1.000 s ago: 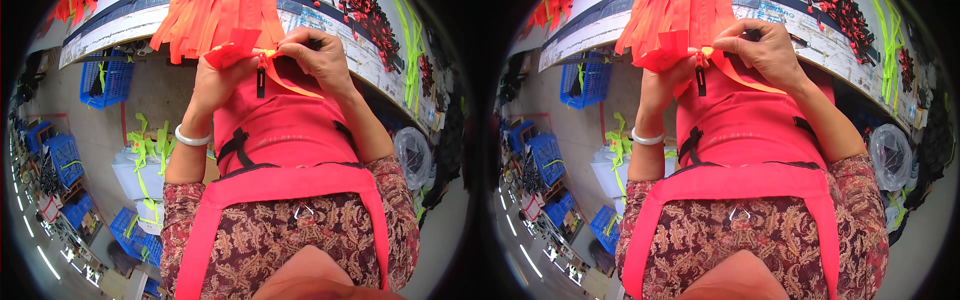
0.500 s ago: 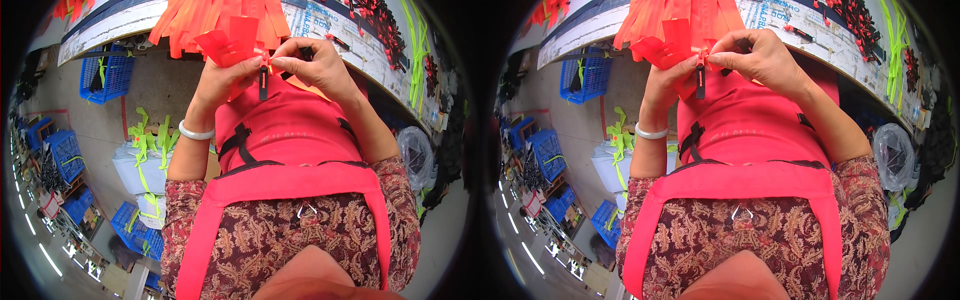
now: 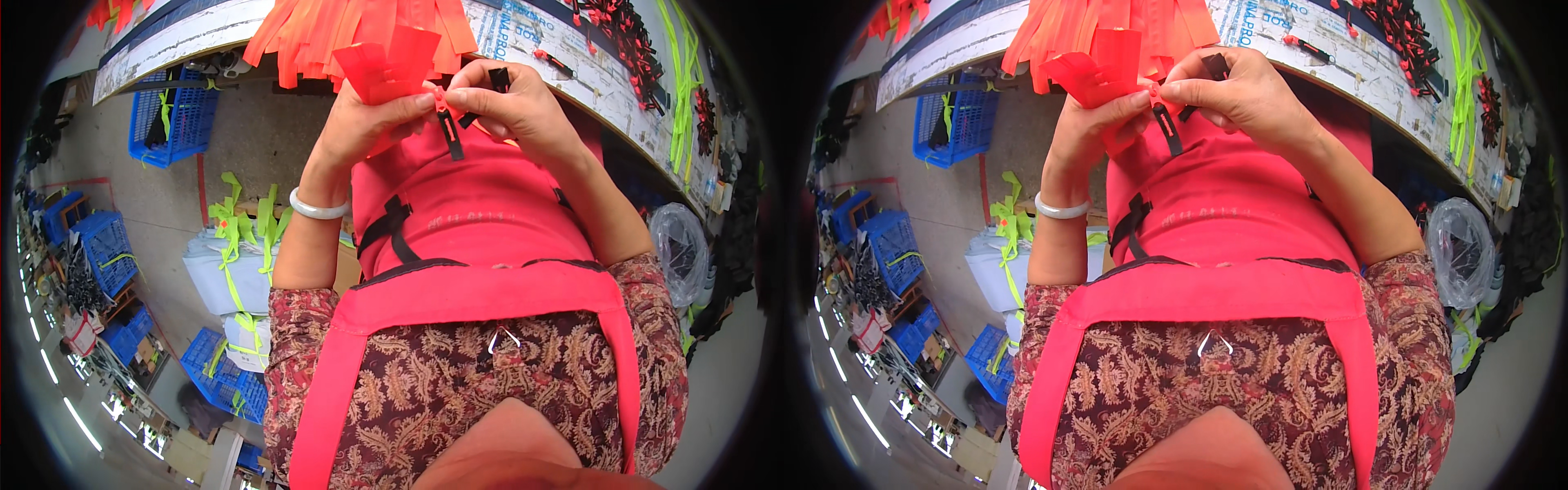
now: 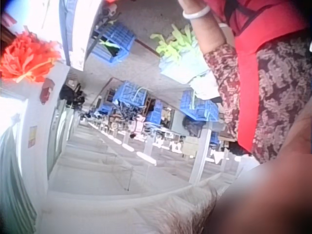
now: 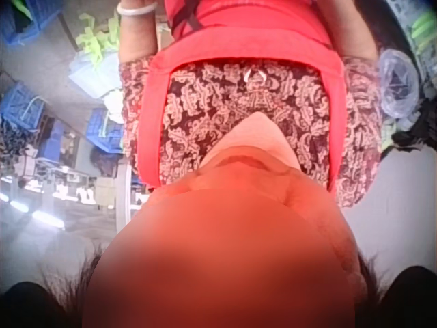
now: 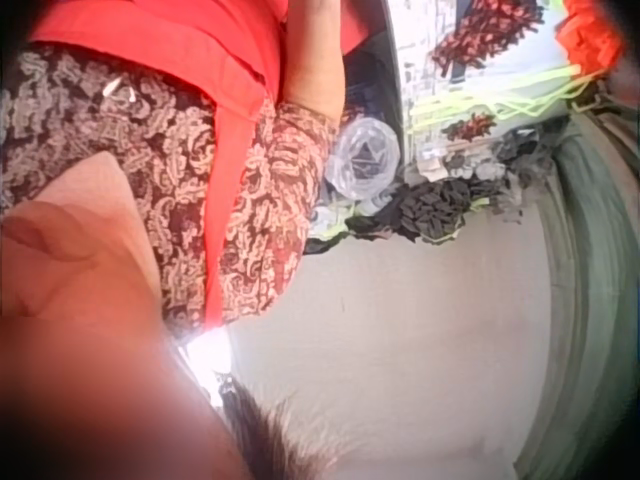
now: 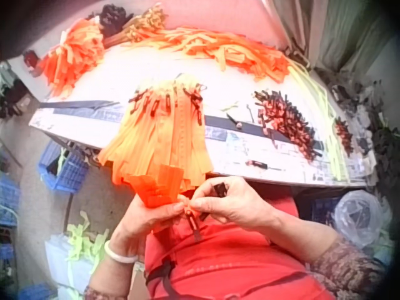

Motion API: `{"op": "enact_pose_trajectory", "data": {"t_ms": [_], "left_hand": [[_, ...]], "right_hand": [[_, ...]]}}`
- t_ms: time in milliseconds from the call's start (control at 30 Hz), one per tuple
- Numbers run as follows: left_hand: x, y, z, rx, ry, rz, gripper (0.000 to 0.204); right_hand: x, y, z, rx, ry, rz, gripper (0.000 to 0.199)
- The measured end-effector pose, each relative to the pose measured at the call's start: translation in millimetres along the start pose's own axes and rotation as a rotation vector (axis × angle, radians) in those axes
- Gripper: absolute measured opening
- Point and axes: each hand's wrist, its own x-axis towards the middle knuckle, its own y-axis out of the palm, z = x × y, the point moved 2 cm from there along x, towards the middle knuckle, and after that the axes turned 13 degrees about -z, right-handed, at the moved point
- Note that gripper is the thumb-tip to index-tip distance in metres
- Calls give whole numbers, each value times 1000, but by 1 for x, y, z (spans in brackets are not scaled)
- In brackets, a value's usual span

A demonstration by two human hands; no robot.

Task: Attaching black plastic clips to bundles of red and orange fabric strips to create tassels.

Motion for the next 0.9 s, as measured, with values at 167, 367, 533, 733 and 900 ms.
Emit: {"op": "enact_pose_trajectory", "data": {"t_ms": [167,367,533,733,900], "left_hand": [[3,-6,-3,36,-79,48,12],[8,-4,3,24,-50,47,10],[12,0,20,61,178,-94,8],[2,0,16,150,361,-96,9],[-3,1,13,231,441,-73,10]], "right_hand": [[6,-3,-2,54,118,79,18],[11,-1,-10,44,62,-3,19],[10,11,-20,60,-306,-298,13],[1,15,-14,-196,-574,-221,18],[1,17,-7,-364,-896,-183,24]]}}
